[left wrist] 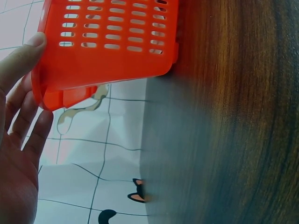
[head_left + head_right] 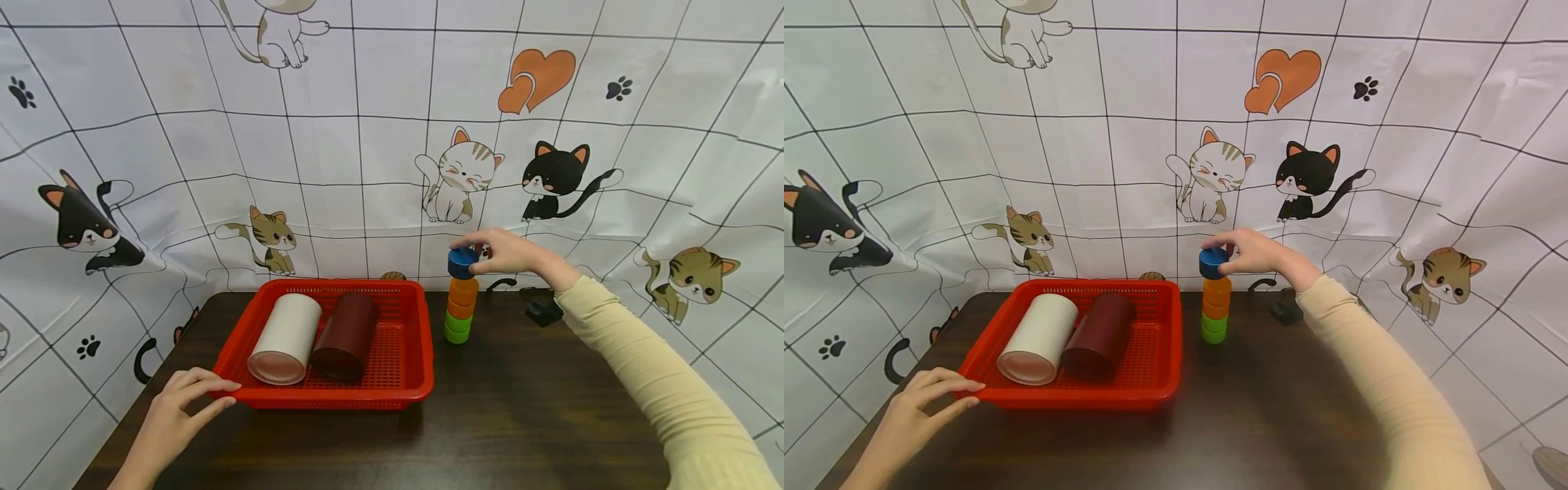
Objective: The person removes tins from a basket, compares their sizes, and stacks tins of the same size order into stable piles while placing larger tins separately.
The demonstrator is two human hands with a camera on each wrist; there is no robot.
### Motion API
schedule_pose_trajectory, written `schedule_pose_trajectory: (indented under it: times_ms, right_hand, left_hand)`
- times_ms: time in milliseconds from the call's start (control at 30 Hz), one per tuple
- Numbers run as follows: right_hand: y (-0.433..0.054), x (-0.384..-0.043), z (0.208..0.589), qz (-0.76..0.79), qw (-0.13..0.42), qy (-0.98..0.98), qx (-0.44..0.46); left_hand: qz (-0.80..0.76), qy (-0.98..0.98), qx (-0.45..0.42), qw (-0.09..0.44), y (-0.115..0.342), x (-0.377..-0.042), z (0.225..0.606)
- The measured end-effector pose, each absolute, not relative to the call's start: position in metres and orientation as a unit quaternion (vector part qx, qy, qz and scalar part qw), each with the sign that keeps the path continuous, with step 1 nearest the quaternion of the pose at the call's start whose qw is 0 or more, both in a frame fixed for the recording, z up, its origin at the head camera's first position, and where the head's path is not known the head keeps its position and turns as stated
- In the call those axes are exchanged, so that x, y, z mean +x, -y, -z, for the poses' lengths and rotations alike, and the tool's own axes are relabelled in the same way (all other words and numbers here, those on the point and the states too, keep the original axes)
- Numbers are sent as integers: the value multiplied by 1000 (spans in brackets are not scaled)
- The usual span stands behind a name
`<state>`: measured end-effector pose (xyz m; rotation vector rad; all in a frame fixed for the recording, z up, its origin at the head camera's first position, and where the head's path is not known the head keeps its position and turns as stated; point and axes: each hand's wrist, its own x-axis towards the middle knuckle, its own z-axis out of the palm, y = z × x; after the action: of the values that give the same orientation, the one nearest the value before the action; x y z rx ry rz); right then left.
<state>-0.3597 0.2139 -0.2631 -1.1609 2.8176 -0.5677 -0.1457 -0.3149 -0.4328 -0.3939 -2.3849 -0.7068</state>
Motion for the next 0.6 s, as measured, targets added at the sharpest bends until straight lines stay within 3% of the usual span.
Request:
schedule_pose_trajectory:
  times_ms: [600]
  right_hand:
    - [-219, -364, 273, 187, 17, -914, -360]
  left_hand:
    - [266, 906, -142, 298, 314, -145, 431]
